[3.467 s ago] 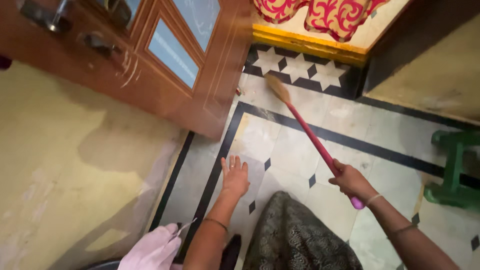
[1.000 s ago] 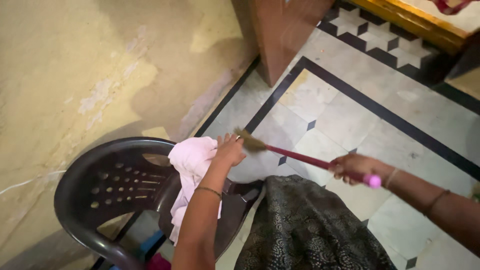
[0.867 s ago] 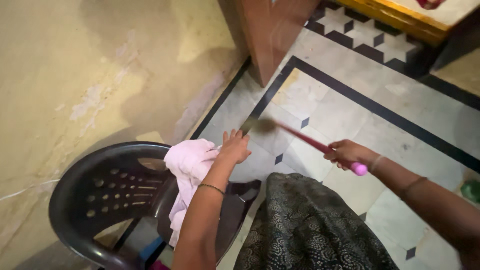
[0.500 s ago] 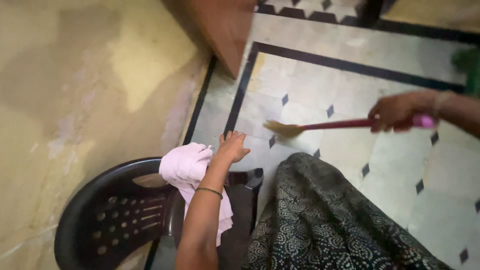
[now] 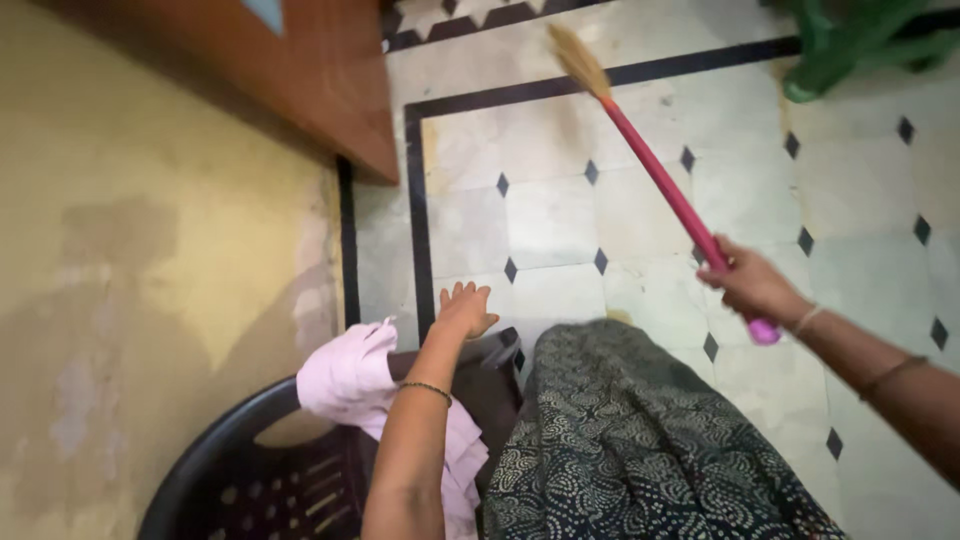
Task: The person sweeps a tiled floor in a bedroom using a pink broom. They move a metal basin and a green stool to access areas underneath furniture, sweeping debris into a blue dustpan. The person also sweeps under a bed and a sewing machine table.
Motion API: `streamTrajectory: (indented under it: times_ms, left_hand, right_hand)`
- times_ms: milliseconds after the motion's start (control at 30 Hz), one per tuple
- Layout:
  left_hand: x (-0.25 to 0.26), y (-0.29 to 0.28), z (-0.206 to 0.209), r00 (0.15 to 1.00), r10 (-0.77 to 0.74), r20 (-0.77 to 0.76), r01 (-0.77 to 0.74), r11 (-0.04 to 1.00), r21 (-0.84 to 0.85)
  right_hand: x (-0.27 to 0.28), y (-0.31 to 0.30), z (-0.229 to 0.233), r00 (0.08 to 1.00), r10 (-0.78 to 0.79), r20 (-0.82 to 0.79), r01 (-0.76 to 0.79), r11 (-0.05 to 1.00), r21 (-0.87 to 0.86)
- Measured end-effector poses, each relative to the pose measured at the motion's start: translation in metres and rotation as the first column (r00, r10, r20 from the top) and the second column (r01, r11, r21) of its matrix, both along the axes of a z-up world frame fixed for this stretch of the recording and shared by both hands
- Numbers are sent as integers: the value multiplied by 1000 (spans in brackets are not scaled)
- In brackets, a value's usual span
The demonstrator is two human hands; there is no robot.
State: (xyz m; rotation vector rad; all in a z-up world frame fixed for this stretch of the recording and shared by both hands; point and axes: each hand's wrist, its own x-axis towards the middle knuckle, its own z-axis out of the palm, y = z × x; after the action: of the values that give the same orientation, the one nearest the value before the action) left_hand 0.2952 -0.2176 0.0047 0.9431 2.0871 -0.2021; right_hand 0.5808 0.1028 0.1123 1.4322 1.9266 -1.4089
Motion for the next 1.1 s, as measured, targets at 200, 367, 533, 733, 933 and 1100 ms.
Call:
streamTrajectory:
  times_ms: [200, 367, 533, 733, 933, 1100]
  left_hand:
    - [39, 87, -19, 984, -179, -17, 180, 982, 58]
    - [114, 180, -24, 907, -421, 1, 418, 901, 113]
    - [228, 261, -19, 834, -551, 2, 536, 813, 228]
    - [385, 327, -1, 636, -771, 24, 747, 624, 230]
    - [533, 401, -2, 423, -906, -25, 894, 412, 177]
    - [654, 452, -8, 252, -967, -38, 950, 240, 199]
  right_hand:
    - [35, -54, -88, 937, -350, 12, 335, 885, -323]
    - [99, -38, -94, 946, -318, -65, 298, 929, -218]
    - [248, 3, -110, 985, -82, 151, 34, 955, 295]
    - [466, 5, -114, 890, -427, 163, 372, 884, 284]
    - [695, -75, -126, 637, -692, 339, 626, 721, 297]
    - [837, -196, -117, 344, -893, 291, 762, 446, 470]
